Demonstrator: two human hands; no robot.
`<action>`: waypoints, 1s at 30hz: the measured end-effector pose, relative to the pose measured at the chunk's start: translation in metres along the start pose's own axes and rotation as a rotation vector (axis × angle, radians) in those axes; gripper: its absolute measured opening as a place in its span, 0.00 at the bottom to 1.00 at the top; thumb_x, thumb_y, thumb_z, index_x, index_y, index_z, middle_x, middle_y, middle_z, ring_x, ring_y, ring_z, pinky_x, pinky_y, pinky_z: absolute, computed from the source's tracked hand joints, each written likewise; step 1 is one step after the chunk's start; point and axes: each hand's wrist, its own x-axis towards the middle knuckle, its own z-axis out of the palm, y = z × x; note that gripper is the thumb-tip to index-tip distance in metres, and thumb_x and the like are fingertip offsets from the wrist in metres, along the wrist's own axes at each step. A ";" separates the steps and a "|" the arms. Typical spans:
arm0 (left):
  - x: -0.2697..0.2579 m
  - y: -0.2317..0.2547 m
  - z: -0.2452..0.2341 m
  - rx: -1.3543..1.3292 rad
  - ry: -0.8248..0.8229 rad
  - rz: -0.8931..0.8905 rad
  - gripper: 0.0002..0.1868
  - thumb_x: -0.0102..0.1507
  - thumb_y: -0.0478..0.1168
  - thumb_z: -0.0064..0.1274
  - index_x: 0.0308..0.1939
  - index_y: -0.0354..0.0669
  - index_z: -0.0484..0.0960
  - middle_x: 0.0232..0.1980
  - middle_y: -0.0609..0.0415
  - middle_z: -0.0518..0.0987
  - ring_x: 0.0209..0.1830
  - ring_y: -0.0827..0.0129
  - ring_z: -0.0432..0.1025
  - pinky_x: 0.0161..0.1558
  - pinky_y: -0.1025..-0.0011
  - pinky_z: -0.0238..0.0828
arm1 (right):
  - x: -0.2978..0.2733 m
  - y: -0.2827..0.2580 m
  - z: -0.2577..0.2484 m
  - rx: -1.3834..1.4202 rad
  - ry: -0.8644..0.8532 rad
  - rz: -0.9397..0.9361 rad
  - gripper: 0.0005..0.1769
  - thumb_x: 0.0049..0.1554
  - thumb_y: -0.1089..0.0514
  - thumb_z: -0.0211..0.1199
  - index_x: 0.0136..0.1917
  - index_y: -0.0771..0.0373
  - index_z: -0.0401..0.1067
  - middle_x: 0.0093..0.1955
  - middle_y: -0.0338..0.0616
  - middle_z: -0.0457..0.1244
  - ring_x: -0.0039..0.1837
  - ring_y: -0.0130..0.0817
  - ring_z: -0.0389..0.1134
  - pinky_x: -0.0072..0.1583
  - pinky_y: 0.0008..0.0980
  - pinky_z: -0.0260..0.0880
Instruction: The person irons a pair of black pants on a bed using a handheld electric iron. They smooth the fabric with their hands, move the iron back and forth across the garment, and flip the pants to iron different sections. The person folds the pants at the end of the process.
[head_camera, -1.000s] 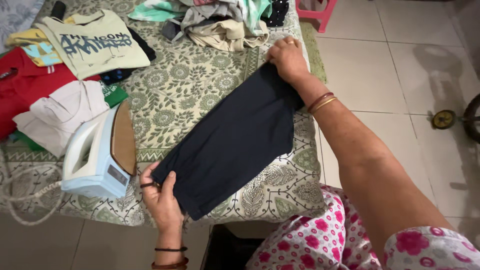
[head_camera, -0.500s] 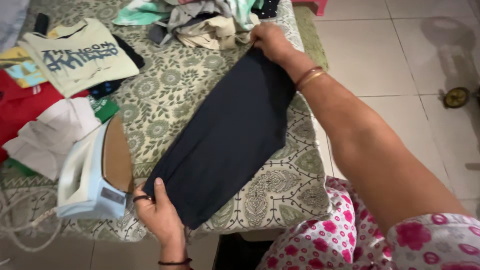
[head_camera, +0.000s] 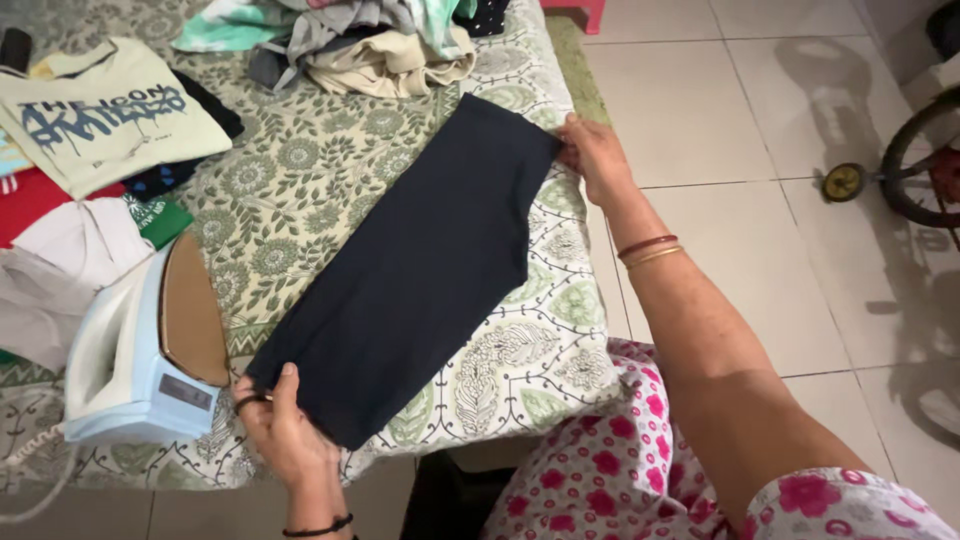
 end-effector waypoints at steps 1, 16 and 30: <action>-0.004 0.002 0.000 -0.060 0.027 -0.070 0.26 0.62 0.32 0.57 0.63 0.38 0.66 0.54 0.54 0.77 0.53 0.66 0.73 0.57 0.68 0.74 | -0.003 -0.006 0.002 -0.104 0.073 0.051 0.20 0.66 0.48 0.63 0.51 0.71 0.73 0.40 0.42 0.62 0.38 0.28 0.63 0.43 0.28 0.68; -0.062 0.088 0.043 1.150 -0.064 -0.012 0.43 0.58 0.40 0.61 0.75 0.41 0.57 0.63 0.41 0.74 0.63 0.49 0.68 0.65 0.55 0.64 | -0.015 -0.016 0.055 -1.213 0.294 -0.491 0.36 0.52 0.51 0.77 0.70 0.57 0.66 0.70 0.55 0.59 0.71 0.58 0.56 0.71 0.51 0.57; -0.052 0.057 0.018 1.450 -0.460 0.474 0.39 0.65 0.55 0.50 0.76 0.42 0.62 0.78 0.39 0.59 0.80 0.46 0.45 0.75 0.46 0.38 | -0.109 -0.003 0.123 -1.515 -0.613 -0.508 0.38 0.63 0.31 0.44 0.81 0.47 0.54 0.84 0.50 0.43 0.84 0.51 0.39 0.78 0.56 0.36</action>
